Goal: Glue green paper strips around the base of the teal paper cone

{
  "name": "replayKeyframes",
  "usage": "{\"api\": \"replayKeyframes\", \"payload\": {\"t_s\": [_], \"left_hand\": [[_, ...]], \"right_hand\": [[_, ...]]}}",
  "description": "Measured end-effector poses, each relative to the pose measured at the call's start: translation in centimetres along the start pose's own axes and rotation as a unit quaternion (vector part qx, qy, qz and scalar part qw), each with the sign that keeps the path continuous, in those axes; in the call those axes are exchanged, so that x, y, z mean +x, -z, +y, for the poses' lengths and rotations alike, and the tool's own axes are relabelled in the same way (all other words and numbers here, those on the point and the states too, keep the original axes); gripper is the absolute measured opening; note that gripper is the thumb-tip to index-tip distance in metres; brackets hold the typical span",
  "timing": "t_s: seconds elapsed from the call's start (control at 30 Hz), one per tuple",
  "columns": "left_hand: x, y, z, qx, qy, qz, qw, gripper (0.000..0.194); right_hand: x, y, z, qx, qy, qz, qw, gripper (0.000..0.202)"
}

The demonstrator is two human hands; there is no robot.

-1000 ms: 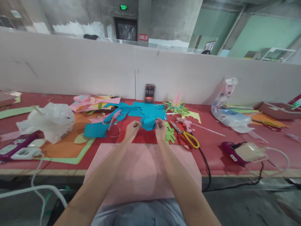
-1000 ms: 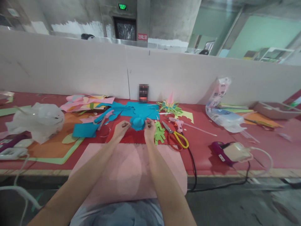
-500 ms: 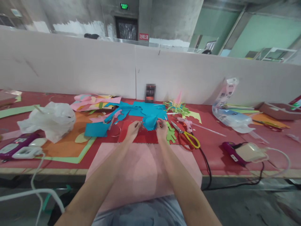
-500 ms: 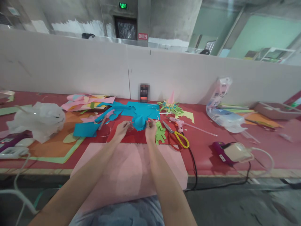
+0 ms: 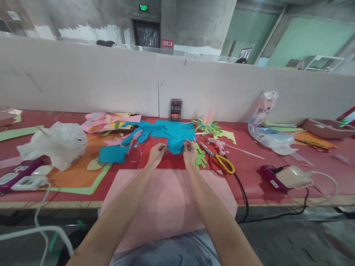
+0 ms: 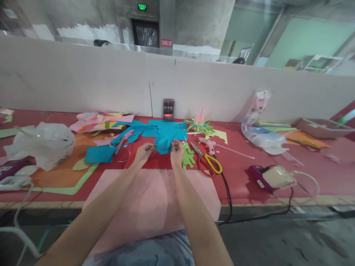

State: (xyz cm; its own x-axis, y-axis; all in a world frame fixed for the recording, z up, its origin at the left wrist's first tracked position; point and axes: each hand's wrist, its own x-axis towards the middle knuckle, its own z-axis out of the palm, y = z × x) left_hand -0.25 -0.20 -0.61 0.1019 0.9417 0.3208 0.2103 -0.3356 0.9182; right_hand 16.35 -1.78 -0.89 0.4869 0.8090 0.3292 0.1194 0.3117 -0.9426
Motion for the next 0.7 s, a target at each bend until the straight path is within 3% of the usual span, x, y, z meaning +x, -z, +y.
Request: {"api": "replayKeyframes", "payload": {"t_s": [0.43, 0.7], "left_hand": [[-0.7, 0.1, 1.4, 0.070, -0.024, 0.026, 0.997, 0.030], [0.1, -0.2, 0.6, -0.018, 0.032, 0.015, 0.999, 0.022]], "right_hand": [[0.0, -0.2, -0.4, -0.008, 0.000, -0.010, 1.000, 0.040], [-0.2, -0.1, -0.2, -0.023, 0.002, -0.033, 0.999, 0.044]]}}
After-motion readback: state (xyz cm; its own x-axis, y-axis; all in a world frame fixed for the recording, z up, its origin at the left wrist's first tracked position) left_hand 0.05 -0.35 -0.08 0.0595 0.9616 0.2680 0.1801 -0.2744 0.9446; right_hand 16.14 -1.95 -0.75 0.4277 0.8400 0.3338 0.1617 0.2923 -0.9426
